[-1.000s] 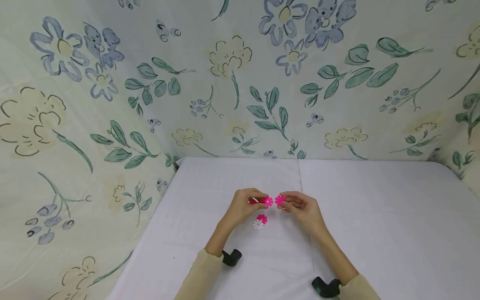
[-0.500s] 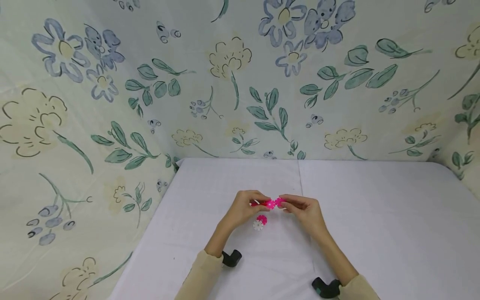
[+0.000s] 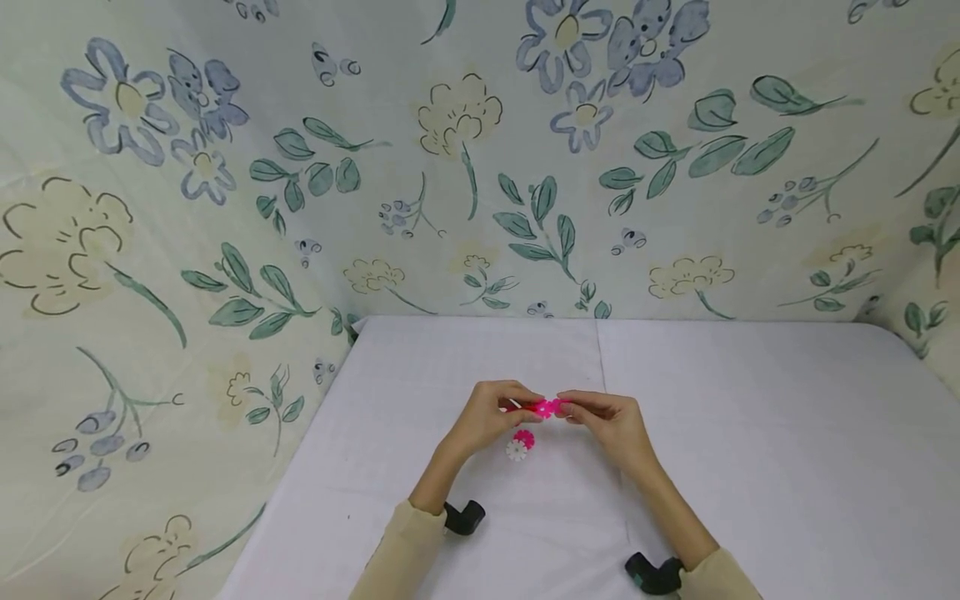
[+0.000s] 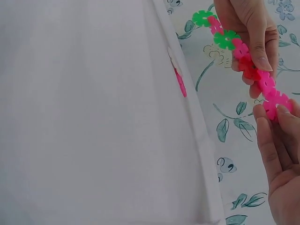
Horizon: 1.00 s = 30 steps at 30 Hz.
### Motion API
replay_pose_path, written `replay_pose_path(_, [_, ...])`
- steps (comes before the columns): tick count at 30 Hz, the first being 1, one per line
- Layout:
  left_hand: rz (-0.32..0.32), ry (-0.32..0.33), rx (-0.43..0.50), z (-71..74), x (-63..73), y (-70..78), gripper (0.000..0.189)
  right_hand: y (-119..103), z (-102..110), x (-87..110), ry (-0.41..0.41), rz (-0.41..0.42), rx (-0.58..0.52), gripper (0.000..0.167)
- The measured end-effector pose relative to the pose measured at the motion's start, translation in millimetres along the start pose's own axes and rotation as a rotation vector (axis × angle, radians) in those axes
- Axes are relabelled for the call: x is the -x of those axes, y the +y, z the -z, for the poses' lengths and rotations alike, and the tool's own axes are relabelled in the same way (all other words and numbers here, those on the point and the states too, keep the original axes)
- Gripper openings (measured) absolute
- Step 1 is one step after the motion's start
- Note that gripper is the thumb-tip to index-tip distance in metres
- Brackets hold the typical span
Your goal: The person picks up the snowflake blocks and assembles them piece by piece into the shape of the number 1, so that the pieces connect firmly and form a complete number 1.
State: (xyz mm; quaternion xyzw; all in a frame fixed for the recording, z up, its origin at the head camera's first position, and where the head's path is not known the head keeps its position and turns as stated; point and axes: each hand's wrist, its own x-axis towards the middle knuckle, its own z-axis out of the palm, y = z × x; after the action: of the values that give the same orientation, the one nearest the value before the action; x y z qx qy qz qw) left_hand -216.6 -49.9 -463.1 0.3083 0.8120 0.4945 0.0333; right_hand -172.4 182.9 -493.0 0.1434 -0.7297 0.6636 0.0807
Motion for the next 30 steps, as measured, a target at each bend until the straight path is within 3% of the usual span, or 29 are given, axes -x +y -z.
replay_pose_path(19, [0.013,-0.027,0.046,2.4,1.6,3.9,0.025,-4.8,-1.2,1.8,-0.022,0.003,0.007,0.025])
replay_pose_path(25, [0.021,-0.033,0.084,1.9,0.7,3.6,0.024,-3.2,-2.7,0.2,-0.004,0.048,0.014,0.023])
replay_pose_path(30, [0.017,-0.04,0.1,2.8,-0.3,4.4,0.023,-4.0,-3.5,0.6,0.013,0.034,0.031,0.023])
